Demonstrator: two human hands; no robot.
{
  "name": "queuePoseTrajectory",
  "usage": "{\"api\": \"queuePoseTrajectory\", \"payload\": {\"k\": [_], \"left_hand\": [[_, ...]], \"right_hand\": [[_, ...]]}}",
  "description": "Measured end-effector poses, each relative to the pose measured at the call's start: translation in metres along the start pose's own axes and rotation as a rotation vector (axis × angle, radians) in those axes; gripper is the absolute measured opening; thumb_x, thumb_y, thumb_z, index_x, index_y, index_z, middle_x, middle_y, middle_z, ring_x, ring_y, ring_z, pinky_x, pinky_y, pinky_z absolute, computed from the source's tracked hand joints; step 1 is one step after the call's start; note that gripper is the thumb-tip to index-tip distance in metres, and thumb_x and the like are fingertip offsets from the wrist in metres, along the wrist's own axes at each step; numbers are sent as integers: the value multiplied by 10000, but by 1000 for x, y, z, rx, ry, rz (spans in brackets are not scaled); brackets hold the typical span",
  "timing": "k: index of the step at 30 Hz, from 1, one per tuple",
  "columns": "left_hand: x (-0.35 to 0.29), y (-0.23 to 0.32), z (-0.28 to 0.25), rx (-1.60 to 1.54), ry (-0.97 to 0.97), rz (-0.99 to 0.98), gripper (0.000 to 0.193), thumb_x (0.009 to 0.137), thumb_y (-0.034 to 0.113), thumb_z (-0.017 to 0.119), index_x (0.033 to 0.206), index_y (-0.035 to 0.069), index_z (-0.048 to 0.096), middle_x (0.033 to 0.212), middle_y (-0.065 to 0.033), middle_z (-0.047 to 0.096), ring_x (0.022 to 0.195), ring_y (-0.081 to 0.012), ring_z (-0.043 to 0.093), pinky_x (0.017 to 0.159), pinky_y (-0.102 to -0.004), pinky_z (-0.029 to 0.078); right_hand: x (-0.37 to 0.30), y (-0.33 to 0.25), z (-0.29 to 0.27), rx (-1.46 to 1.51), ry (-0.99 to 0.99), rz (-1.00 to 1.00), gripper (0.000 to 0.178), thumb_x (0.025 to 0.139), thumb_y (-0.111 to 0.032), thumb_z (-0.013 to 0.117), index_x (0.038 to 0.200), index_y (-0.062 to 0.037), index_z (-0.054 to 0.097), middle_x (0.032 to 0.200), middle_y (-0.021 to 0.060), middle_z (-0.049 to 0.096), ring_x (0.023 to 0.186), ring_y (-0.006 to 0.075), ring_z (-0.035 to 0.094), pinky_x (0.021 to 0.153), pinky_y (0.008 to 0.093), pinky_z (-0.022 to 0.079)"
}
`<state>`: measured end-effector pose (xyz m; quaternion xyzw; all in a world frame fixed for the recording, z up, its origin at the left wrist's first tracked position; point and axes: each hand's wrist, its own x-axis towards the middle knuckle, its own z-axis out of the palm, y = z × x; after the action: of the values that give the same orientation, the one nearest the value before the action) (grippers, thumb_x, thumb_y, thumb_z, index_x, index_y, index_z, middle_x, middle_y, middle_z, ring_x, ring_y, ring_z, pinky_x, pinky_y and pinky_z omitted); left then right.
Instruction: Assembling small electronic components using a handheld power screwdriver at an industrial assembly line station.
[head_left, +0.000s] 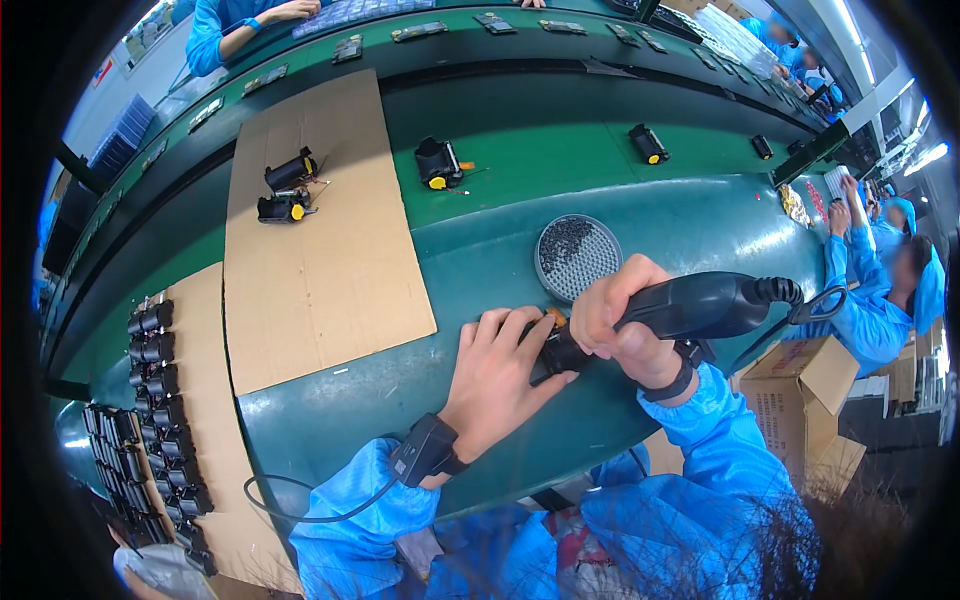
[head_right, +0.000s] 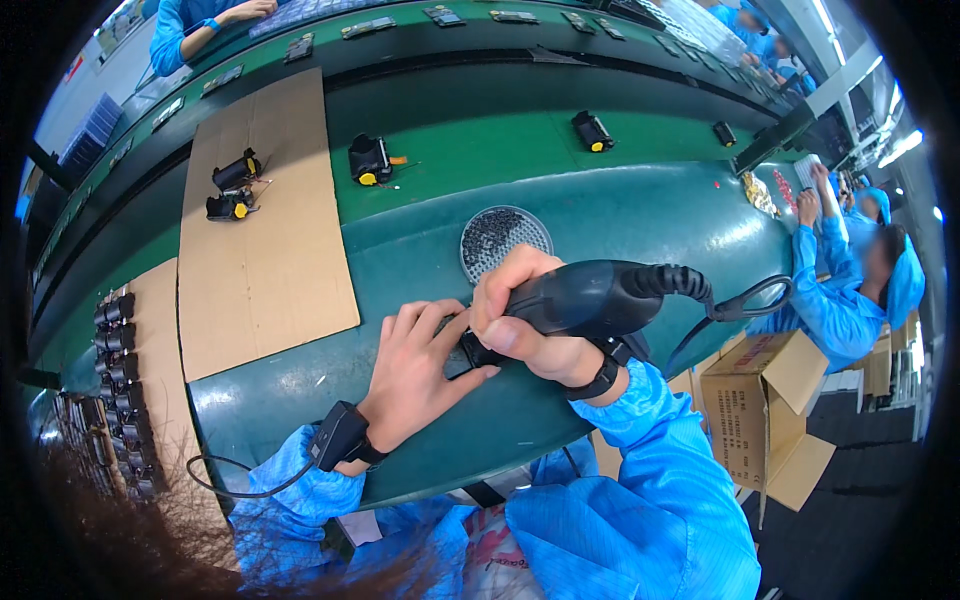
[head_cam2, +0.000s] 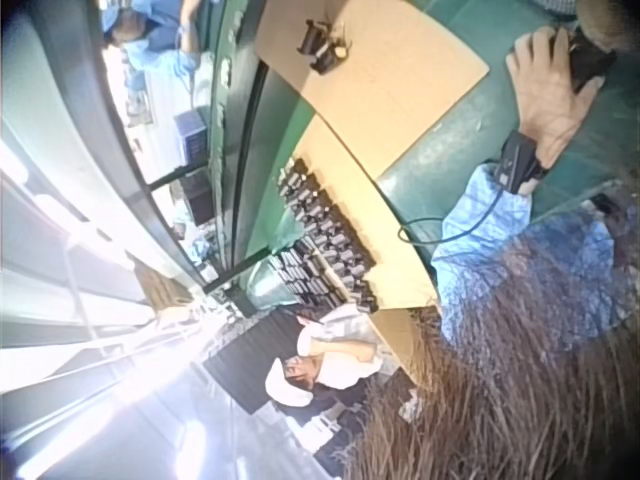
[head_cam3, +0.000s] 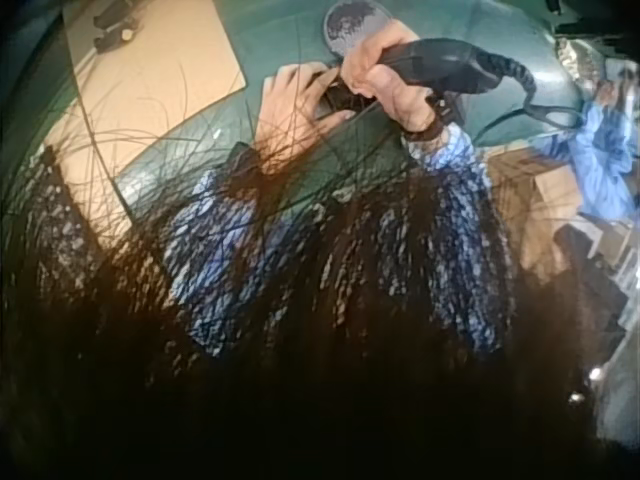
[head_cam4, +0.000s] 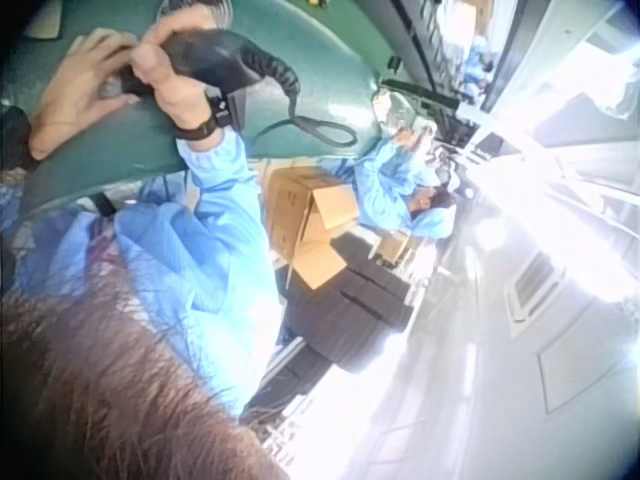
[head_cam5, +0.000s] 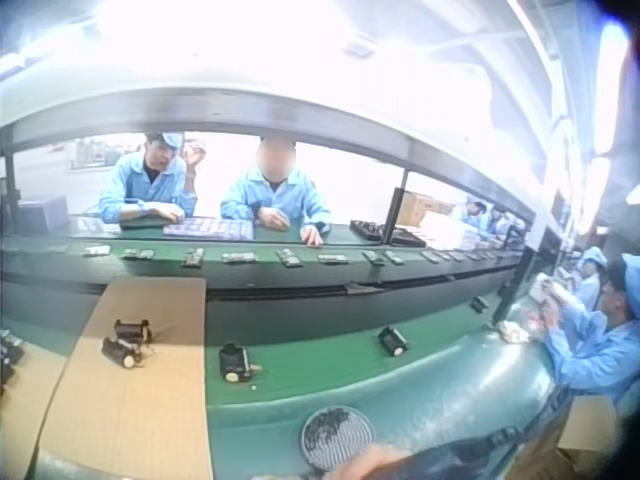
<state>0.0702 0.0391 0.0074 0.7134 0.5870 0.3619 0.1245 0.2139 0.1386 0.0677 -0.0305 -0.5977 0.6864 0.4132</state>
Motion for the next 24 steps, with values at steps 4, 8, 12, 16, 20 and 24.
{"api": "queuePoseTrajectory", "payload": {"k": [4,8,12,16,20,24], "left_hand": [[-1,-1,1,-12,9,7,554,760,364,814,1182,44,651,1225,-65,586,1115,-277,515,872,-408,395],[-1,-1,2,-18,22,8,554,754,360,815,1177,42,648,1217,-76,588,1115,-283,515,867,-411,395],[0,5,1,20,12,7,570,748,351,823,1185,34,639,1198,-97,583,1121,-294,511,871,-412,396],[0,7,-3,9,-29,-1,628,752,356,811,1258,43,609,1221,-101,565,1149,-297,498,898,-422,388],[-2,6,-1,16,-44,-7,694,743,366,811,1320,54,583,1257,-91,557,1176,-291,489,924,-424,380],[3,15,4,50,-43,-4,623,712,302,851,1230,61,604,1238,-95,562,1173,-312,494,934,-419,400]], "right_hand": [[2,0,-1,-211,-29,76,265,910,-156,705,887,-60,459,621,51,494,523,137,467,498,292,414],[-1,2,-3,-191,26,209,220,869,-104,752,821,-72,540,711,7,566,652,68,519,585,260,429],[-1,1,-5,-88,80,260,174,870,-69,720,822,-72,553,713,-17,544,659,49,491,579,251,403],[-5,4,-6,-241,-12,167,162,878,-97,721,823,-80,569,744,-21,544,686,48,499,592,240,396],[2,-9,-1,-398,-25,238,210,878,-180,745,886,-64,570,733,-15,568,680,63,534,609,237,430],[5,-22,-20,89,32,-61,608,859,-422,780,1153,-8,444,685,23,585,634,107,578,619,259,487]]}}
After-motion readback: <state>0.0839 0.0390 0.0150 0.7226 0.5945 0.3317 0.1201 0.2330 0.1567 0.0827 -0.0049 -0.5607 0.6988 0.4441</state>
